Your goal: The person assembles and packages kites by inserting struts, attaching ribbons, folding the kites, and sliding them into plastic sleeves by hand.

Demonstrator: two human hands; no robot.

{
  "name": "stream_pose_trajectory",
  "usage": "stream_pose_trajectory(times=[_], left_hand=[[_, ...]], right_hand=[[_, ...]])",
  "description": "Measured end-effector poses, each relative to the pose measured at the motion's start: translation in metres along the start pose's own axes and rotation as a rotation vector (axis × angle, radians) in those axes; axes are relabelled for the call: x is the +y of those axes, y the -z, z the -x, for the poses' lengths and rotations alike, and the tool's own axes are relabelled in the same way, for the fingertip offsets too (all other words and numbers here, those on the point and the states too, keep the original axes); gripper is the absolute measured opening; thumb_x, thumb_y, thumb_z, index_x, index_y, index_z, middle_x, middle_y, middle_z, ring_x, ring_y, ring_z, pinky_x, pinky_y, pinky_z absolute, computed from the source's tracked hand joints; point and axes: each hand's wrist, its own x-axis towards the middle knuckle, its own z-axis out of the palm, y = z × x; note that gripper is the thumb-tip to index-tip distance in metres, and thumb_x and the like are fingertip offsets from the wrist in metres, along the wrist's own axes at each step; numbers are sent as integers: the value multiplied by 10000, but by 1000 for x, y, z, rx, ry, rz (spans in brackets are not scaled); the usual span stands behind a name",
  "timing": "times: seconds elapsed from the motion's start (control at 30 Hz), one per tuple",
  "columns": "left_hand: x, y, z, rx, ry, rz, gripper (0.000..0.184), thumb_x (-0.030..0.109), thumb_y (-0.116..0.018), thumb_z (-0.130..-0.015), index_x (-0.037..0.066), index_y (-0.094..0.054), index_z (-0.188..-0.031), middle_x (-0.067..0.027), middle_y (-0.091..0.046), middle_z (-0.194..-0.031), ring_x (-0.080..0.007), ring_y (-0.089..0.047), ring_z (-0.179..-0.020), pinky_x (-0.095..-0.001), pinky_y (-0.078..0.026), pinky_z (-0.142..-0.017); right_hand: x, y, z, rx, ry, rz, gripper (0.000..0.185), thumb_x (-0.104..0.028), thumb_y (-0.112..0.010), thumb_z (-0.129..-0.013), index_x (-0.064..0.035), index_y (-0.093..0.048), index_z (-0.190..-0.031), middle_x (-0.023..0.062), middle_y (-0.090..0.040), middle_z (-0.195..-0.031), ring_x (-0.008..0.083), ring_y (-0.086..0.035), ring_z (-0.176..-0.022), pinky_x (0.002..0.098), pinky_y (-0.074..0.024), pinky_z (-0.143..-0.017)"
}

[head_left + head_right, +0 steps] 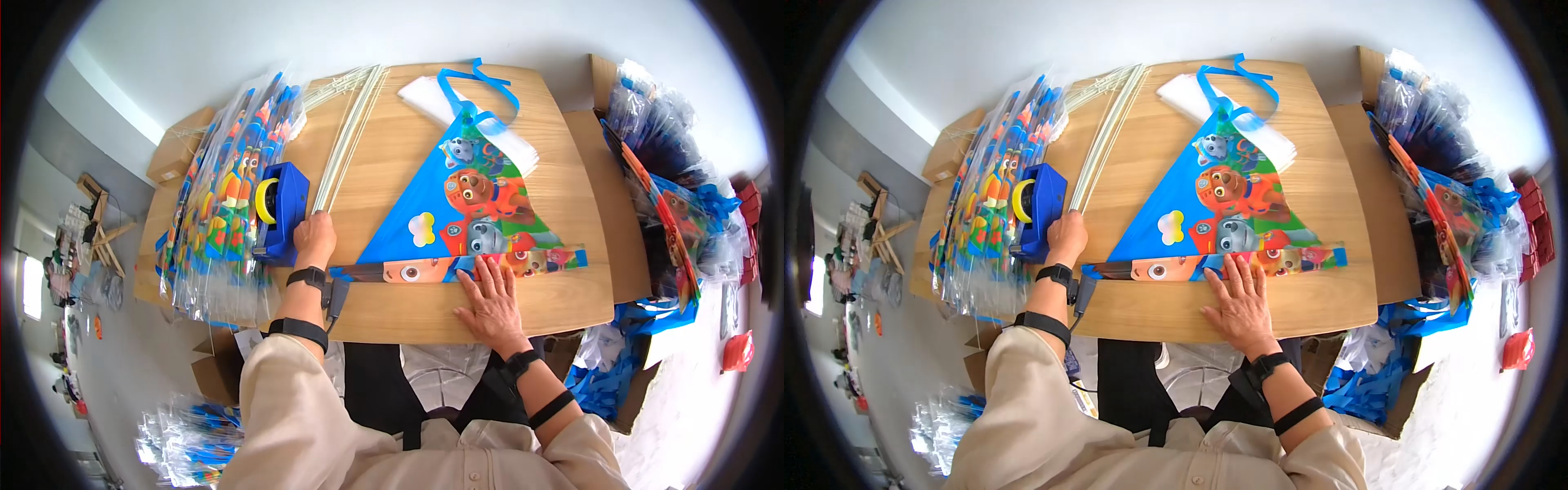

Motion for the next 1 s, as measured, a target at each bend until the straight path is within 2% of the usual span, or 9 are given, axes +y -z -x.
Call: stream_pose_trajectory(times=[0.13,0.2,0.3,0.33,0.4,0.5,0.77,0.83,1.0], left_hand=[[-2,-2,2,240,-80,-65,147,55,-515,-855,-36,-594,-940,-235,-655,-875,-411,-648,-827,-478,-535,-725],[1,3,9,444,-88,196,125,-8,-474,-847,-39,-521,-959,-247,-614,-808,-466,-602,-796,-518,-496,-689],[19,19,42,500,-289,408,71,-3,-497,-870,11,-500,-940,-240,-597,-870,-439,-592,-790,-520,-464,-666],[24,17,55,478,-304,416,71,-3,-497,-870,11,-500,-940,-240,-597,-870,-439,-592,-790,-520,-464,-666],[31,13,75,461,-680,498,50,-1,-502,-873,24,-513,-915,-190,-568,-838,-411,-575,-780,-491,-461,-656],[44,16,100,255,-840,399,48,-15,-503,-853,14,-520,-888,-160,-520,-813,-371,-556,-793,-454,-472,-678],[60,3,100,227,-781,161,76,22,-572,-800,28,-563,-876,-105,-523,-879,-320,-537,-900,-435,-453,-779],[91,5,104,242,-796,367,100,35,-599,-792,33,-565,-887,-108,-531,-889,-320,-551,-904,-434,-472,-765],[161,-16,101,174,-755,440,71,40,-576,-816,47,-547,-881,-130,-554,-918,-327,-598,-876,-447,-506,-686]], right_hand=[[-1,3,0,16,-2,3,655,-464,-595,-833,-209,-420,-1410,135,-278,-1525,315,-208,-1427,522,-94,-1159],[-1,2,0,25,-10,-7,652,-463,-593,-833,-209,-422,-1409,136,-277,-1525,315,-210,-1426,519,-95,-1159],[1,-1,2,38,-26,-17,639,-471,-578,-844,-215,-422,-1409,131,-272,-1529,309,-202,-1431,513,-90,-1163],[1,-3,3,54,-13,-15,638,-479,-571,-849,-220,-420,-1412,126,-272,-1531,304,-196,-1434,513,-85,-1165],[2,-5,3,70,1,1,639,-509,-550,-860,-237,-412,-1421,109,-269,-1537,293,-182,-1443,513,-68,-1169],[3,-5,3,55,-8,2,643,-517,-548,-861,-248,-404,-1426,107,-264,-1540,295,-183,-1442,515,-64,-1170],[4,-7,3,51,-9,23,638,-548,-495,-884,-255,-382,-1439,95,-250,-1547,291,-174,-1444,507,-42,-1171],[4,-9,3,53,-6,33,637,-550,-493,-884,-252,-385,-1437,96,-251,-1547,290,-175,-1444,508,-45,-1171],[5,-12,2,77,22,49,657,-539,-523,-867,-229,-393,-1431,119,-262,-1539,301,-196,-1438,526,-79,-1160]])
